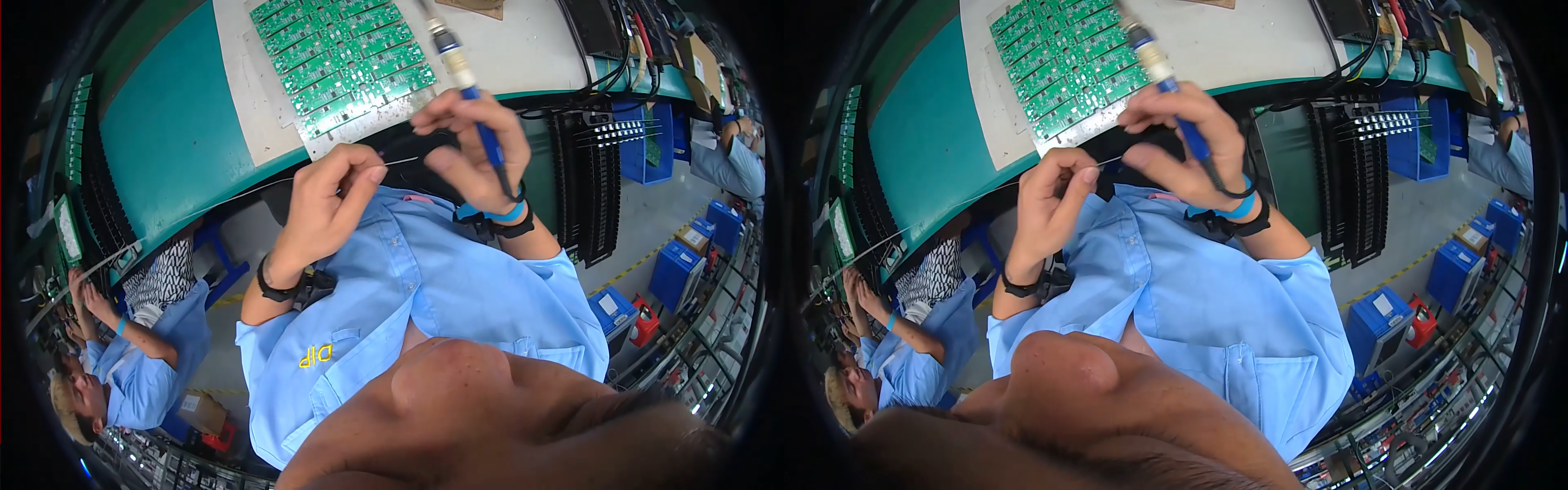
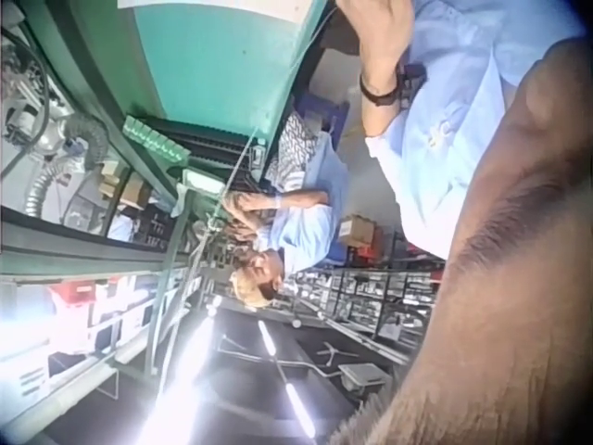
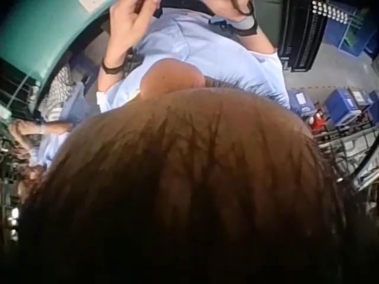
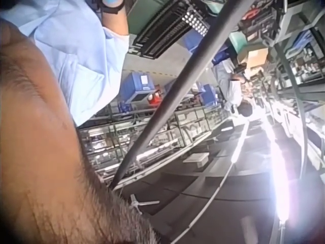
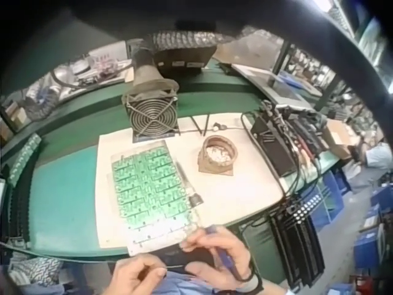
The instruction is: Soldering components onto a printed circuit board.
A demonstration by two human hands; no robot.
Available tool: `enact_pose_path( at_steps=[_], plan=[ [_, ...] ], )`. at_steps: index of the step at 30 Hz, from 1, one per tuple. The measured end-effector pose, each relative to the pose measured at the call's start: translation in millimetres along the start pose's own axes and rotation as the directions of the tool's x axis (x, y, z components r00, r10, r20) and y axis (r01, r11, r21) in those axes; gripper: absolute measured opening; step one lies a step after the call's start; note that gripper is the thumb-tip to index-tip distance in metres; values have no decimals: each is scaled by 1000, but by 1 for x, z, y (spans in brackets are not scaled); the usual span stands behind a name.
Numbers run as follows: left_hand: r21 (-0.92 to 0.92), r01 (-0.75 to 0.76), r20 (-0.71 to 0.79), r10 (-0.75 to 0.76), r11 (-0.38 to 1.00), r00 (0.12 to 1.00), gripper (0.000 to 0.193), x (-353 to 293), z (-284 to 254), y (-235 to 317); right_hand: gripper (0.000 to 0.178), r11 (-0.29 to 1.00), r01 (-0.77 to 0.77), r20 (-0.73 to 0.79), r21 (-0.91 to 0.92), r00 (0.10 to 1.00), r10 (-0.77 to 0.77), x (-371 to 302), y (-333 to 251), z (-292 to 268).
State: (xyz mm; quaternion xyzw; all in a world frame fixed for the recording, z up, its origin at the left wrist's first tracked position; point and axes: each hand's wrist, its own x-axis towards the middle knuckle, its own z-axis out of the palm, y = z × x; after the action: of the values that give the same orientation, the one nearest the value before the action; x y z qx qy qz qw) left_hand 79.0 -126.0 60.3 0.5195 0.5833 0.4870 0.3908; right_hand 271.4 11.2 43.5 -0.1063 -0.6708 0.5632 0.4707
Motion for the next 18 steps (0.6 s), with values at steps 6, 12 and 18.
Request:
enact_pose_path(
  at_steps=[6, 12, 18],
  plan=[
    [43, -10, -73, 14, 999, 997, 8, 1, 13, 8, 62, 1000, -24, 109, 10, 994, 23, -8, 4, 10],
    [389, -198, -153, 275, 900, 949, 12, 13, 4, 14, 51, 985, -24, 85, -170, 996, 39, -3, 2, -1],
    [574, -141, -131, 260, 807, 957, 12, 35, -22, 3, 39, 979, -129, -111, -156, 988, 112, -14, -26, -22]
  ],
)
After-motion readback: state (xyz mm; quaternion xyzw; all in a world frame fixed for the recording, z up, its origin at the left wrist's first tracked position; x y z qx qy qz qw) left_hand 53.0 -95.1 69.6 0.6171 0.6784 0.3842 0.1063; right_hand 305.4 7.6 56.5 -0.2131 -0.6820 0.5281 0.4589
